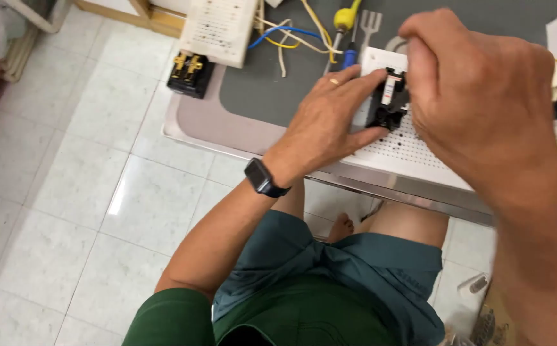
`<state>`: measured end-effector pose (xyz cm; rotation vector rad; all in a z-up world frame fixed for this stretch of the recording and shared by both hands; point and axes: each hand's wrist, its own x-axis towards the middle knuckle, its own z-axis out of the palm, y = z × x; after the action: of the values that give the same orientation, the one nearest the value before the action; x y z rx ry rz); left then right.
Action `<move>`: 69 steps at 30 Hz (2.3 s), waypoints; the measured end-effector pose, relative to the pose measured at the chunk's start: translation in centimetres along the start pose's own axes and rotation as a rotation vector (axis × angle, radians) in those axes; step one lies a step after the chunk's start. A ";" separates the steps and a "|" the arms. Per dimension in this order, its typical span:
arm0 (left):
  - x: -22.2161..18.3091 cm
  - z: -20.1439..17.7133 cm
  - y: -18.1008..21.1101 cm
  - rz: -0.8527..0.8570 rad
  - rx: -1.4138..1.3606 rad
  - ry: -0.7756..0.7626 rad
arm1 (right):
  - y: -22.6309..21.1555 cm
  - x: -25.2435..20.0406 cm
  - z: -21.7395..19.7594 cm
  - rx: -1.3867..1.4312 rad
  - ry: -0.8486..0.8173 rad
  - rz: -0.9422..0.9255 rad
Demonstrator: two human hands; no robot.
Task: Installing a circuit breaker switch onto a perforated board and tightening the terminal screws with a screwdriver.
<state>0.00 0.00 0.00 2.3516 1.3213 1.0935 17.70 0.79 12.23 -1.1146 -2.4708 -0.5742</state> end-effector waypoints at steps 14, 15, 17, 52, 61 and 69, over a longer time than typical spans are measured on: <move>-0.2 -0.2 0.3 -0.032 0.004 -0.038 | -0.6 0.5 -1.2 0.208 -0.212 0.018; -0.2 -0.4 0.4 -0.047 -0.009 -0.052 | -0.6 0.5 -1.1 0.200 -0.200 0.033; -0.2 -0.4 0.5 -0.061 -0.022 -0.067 | -0.3 0.2 -0.7 0.192 -0.188 0.048; 0.2 0.1 0.8 0.011 0.006 -0.049 | 0.8 1.0 -1.6 0.584 -0.077 -0.079; 0.5 0.0 1.2 0.007 0.009 -0.027 | 0.3 1.5 -2.9 0.666 -0.147 -0.115; 0.9 -1.1 2.4 -0.017 -0.041 -0.077 | 0.6 0.9 -1.8 0.478 -0.050 -0.138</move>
<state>1.00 -0.80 2.44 2.3244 1.2780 1.0049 17.93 0.83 14.33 -0.7802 -2.5475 0.0193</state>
